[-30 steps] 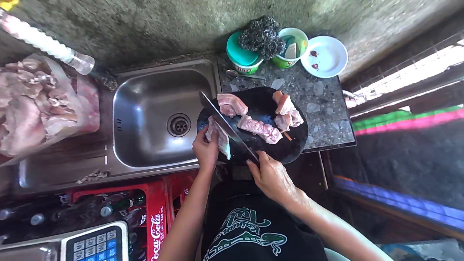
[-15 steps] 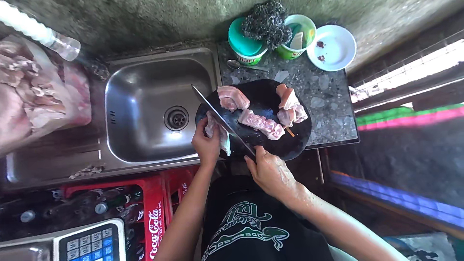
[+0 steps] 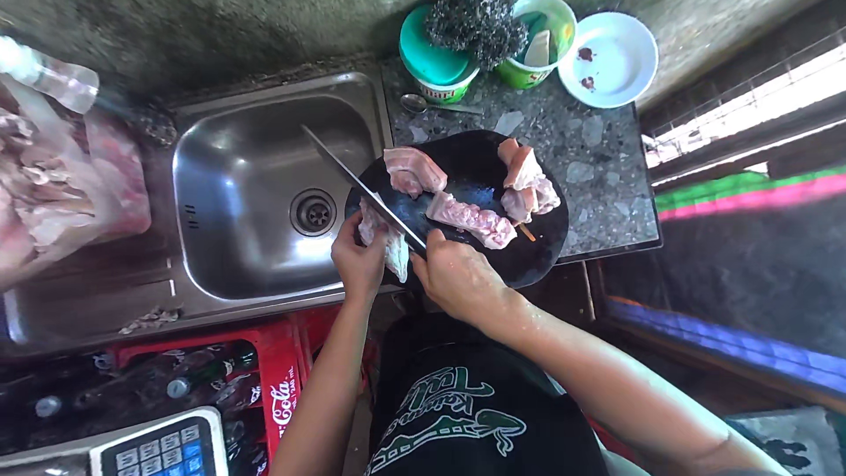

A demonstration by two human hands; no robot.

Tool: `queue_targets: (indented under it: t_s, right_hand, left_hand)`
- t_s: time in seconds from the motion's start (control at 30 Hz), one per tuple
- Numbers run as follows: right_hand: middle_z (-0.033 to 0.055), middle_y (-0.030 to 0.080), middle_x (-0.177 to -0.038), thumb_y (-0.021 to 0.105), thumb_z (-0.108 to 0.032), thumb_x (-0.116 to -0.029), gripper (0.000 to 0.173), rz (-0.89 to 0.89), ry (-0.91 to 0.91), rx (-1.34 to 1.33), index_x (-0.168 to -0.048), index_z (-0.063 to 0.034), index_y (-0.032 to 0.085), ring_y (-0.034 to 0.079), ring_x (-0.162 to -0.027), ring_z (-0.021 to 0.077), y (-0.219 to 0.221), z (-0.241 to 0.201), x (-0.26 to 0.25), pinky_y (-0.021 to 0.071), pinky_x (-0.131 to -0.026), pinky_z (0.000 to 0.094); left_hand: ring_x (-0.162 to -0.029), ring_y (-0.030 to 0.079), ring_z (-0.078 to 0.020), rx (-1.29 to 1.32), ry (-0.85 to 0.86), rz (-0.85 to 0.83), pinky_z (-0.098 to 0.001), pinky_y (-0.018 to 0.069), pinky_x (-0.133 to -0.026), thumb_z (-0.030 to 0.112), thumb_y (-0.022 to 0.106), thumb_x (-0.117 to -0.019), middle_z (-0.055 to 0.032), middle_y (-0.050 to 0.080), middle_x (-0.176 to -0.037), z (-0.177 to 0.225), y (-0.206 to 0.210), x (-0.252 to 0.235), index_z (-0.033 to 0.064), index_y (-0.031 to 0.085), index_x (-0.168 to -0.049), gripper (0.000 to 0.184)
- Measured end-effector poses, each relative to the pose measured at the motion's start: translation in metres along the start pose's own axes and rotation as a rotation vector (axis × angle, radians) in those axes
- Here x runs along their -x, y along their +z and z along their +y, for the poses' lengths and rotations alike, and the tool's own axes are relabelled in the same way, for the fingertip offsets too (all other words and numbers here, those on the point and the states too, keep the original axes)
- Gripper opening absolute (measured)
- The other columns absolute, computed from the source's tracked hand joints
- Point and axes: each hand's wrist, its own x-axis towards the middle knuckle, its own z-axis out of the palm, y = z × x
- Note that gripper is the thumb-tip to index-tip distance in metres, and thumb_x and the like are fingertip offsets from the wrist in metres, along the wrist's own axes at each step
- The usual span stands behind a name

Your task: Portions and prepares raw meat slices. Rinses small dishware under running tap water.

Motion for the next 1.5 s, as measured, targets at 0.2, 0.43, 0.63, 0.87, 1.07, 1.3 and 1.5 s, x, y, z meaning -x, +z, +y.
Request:
queue_targets:
  t_s: [0.2,0.43,0.63,0.87,1.07,1.3,1.5]
  right_hand:
    - [0.0208,0.067,-0.085,0.052,-0.026,-0.1070,0.034,0.120,-0.068,0.053,-0.108,0.0068,0.061,0.072,-0.076,0.0369,0.018,0.020,0.041,0.0583,-0.065,0.0490]
    - [0.0180,0.065,-0.076,0.055,-0.025,-0.1036,0.034,0.249,-0.102,0.178,-0.102,0.0077,0.064,0.070,-0.062,0.0316,0.029,0.034,0.043,0.0569,-0.054,0.0410]
    - [0.0166,0.063,-0.072,0.059,-0.022,-0.1013,0.029,0.252,-0.112,0.195,-0.098,0.0066,0.063,0.068,-0.057,0.0302,0.025,0.032,0.028,0.0552,-0.049,0.0402]
    - [0.0177,0.066,-0.081,0.056,-0.023,-0.1052,0.028,0.143,-0.070,0.139,-0.107,0.0048,0.059,0.072,-0.071,0.0334,0.013,0.008,-0.006,0.0577,-0.059,0.0444]
    - [0.0183,0.064,-0.073,0.058,-0.023,-0.1034,0.031,0.165,-0.093,0.128,-0.103,0.0079,0.061,0.070,-0.064,0.0351,0.014,0.037,0.025,0.0565,-0.056,0.0462]
    - [0.0226,0.067,-0.097,0.042,-0.031,-0.1115,0.036,-0.161,0.066,-0.051,-0.124,0.0020,0.050,0.071,-0.095,0.0408,-0.013,-0.006,-0.043,0.0568,-0.080,0.0559]
    - [0.0193,0.065,-0.077,0.047,-0.029,-0.1091,0.037,-0.059,-0.020,-0.011,-0.114,0.0065,0.056,0.070,-0.077,0.0390,0.002,0.036,0.018,0.0560,-0.069,0.0540]
  left_hand:
    - [-0.081,0.066,-0.0083,-0.053,-0.003,0.032,-0.0305,0.0566,-0.076,0.016,0.076,-0.0902,-0.0063,0.070,-0.099,0.001,-0.001,0.000,0.0020,0.065,-0.119,0.034]
    - [-0.083,0.067,-0.0037,-0.044,0.024,0.029,-0.0249,0.0570,-0.076,0.014,0.076,-0.0876,-0.0036,0.071,-0.101,-0.001,0.003,-0.002,0.0020,0.065,-0.119,0.035]
    - [-0.080,0.066,-0.0004,-0.050,-0.021,0.000,-0.0208,0.0564,-0.074,0.010,0.079,-0.0848,-0.0001,0.071,-0.099,0.007,0.000,-0.005,0.0038,0.065,-0.119,0.038]
    - [-0.082,0.068,-0.0034,-0.059,-0.004,0.009,-0.0237,0.0570,-0.075,0.016,0.077,-0.0864,-0.0020,0.072,-0.100,0.004,0.003,-0.003,0.0056,0.066,-0.121,0.038]
    - [-0.086,0.069,-0.0106,-0.095,0.031,0.027,-0.0319,0.0571,-0.079,0.018,0.076,-0.0890,-0.0082,0.071,-0.102,0.004,0.006,-0.001,0.0036,0.067,-0.119,0.034]
    - [-0.085,0.070,-0.0160,-0.091,0.009,-0.006,-0.0383,0.0585,-0.077,0.016,0.076,-0.0877,-0.0119,0.072,-0.103,0.004,0.005,-0.001,0.0033,0.066,-0.122,0.038]
    - [-0.088,0.069,-0.0189,-0.104,0.001,0.033,-0.0407,0.0569,-0.081,0.018,0.075,-0.0907,-0.0142,0.071,-0.104,0.003,0.007,-0.004,0.0013,0.066,-0.122,0.037]
